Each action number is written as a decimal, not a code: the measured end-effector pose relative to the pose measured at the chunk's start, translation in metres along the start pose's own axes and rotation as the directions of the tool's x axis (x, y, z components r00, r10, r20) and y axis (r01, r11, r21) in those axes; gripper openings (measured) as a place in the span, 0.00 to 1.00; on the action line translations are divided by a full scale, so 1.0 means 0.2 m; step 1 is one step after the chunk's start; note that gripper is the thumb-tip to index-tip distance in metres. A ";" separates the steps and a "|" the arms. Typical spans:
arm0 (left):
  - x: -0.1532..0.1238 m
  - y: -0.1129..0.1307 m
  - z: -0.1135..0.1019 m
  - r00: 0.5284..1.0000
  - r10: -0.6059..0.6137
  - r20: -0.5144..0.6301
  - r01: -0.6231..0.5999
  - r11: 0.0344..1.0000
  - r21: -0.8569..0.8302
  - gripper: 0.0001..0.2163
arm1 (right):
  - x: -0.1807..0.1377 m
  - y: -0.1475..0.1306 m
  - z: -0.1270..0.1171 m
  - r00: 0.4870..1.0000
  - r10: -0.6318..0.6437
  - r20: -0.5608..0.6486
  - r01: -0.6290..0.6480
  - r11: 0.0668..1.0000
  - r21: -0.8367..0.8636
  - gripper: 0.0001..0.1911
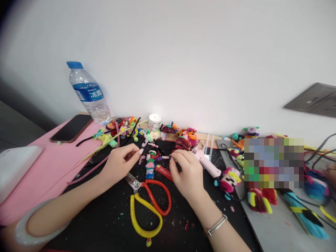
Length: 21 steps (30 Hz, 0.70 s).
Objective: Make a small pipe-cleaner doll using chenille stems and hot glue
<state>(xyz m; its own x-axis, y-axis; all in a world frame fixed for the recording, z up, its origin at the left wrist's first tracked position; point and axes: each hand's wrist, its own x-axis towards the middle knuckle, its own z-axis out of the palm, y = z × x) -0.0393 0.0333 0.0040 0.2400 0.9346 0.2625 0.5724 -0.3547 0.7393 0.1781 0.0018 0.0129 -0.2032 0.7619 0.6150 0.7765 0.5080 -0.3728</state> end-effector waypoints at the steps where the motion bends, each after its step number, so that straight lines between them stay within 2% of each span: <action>1: 0.00 -0.01 0.00 1.000 -0.006 0.002 0.006 1.000 0.009 0.10 | 0.00 0.01 0.00 1.000 -0.006 0.014 0.006 1.000 -0.003 0.06; 8: 0.03 -0.06 -0.01 0.999 -0.050 -0.011 0.051 0.994 0.093 0.06 | 0.00 0.03 0.00 0.998 0.010 0.059 -0.009 1.000 -0.023 0.07; 12: 0.03 -0.06 -0.01 0.999 -0.024 0.027 0.023 0.998 0.065 0.09 | 0.00 0.04 0.01 0.991 0.032 0.130 -0.025 0.998 -0.050 0.07; 17: 0.04 -0.06 -0.01 0.999 0.026 -0.022 -0.023 0.987 0.158 0.19 | -0.02 0.04 0.03 0.976 0.000 0.219 0.015 0.998 -0.067 0.10; 21: 0.05 -0.07 -0.01 0.999 0.011 0.047 -0.016 0.995 0.098 0.17 | -0.02 0.04 0.04 0.972 0.023 0.234 -0.007 0.998 -0.066 0.10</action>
<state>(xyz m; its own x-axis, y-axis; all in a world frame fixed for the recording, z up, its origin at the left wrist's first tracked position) -0.0464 0.0470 -0.0033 0.2835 0.9281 0.2413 0.6424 -0.3706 0.6708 0.1804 0.0058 0.0025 -0.3194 0.8460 0.4270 0.8155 0.4748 -0.3308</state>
